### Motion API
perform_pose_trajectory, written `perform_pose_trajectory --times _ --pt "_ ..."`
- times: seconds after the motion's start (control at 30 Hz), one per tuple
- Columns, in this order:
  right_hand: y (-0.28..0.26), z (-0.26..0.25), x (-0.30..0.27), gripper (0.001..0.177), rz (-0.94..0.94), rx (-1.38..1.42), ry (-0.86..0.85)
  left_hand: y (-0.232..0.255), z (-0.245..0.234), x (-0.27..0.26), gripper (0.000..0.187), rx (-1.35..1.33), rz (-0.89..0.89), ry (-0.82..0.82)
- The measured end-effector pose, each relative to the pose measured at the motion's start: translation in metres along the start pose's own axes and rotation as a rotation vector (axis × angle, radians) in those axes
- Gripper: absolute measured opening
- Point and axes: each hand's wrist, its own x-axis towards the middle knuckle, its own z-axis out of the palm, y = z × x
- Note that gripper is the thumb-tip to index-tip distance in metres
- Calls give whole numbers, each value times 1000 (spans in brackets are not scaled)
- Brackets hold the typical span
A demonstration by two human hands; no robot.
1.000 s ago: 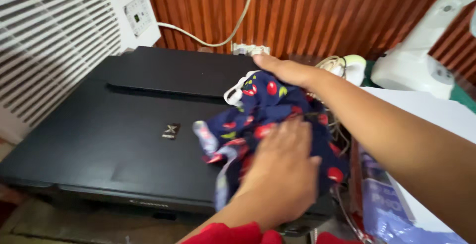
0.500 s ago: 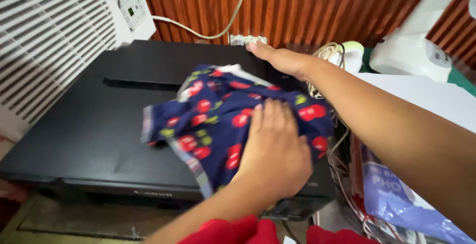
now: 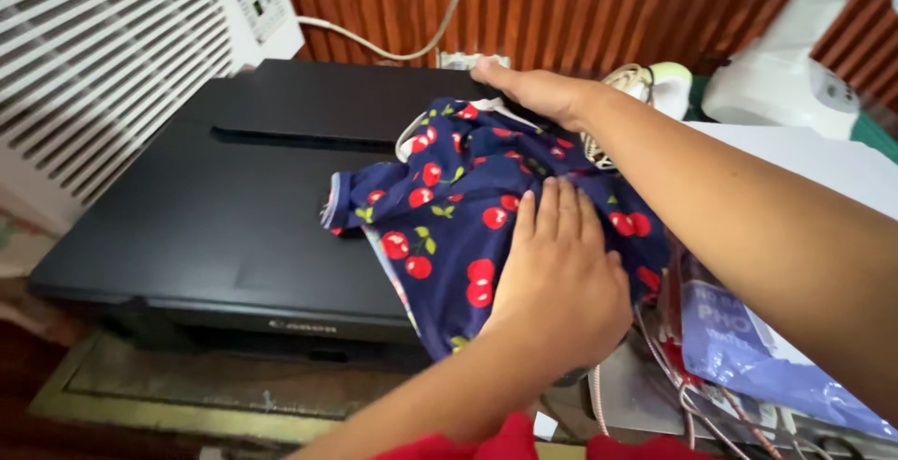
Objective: The person loads a stack of A4 photo paper into a Canon printer, then wipes the printer's exterior with a patterned cloth. The person handles the paper and cloth by hand.
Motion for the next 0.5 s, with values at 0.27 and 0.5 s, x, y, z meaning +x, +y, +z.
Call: perform_pose_trajectory --times 0.27,0.5 --pt "0 -3 -8 85 15 28 7 -10 5 79 87 -34 -82 -57" --pt "12 -9 4 89 -34 26 -53 11 -4 10 76 -12 -2 36"
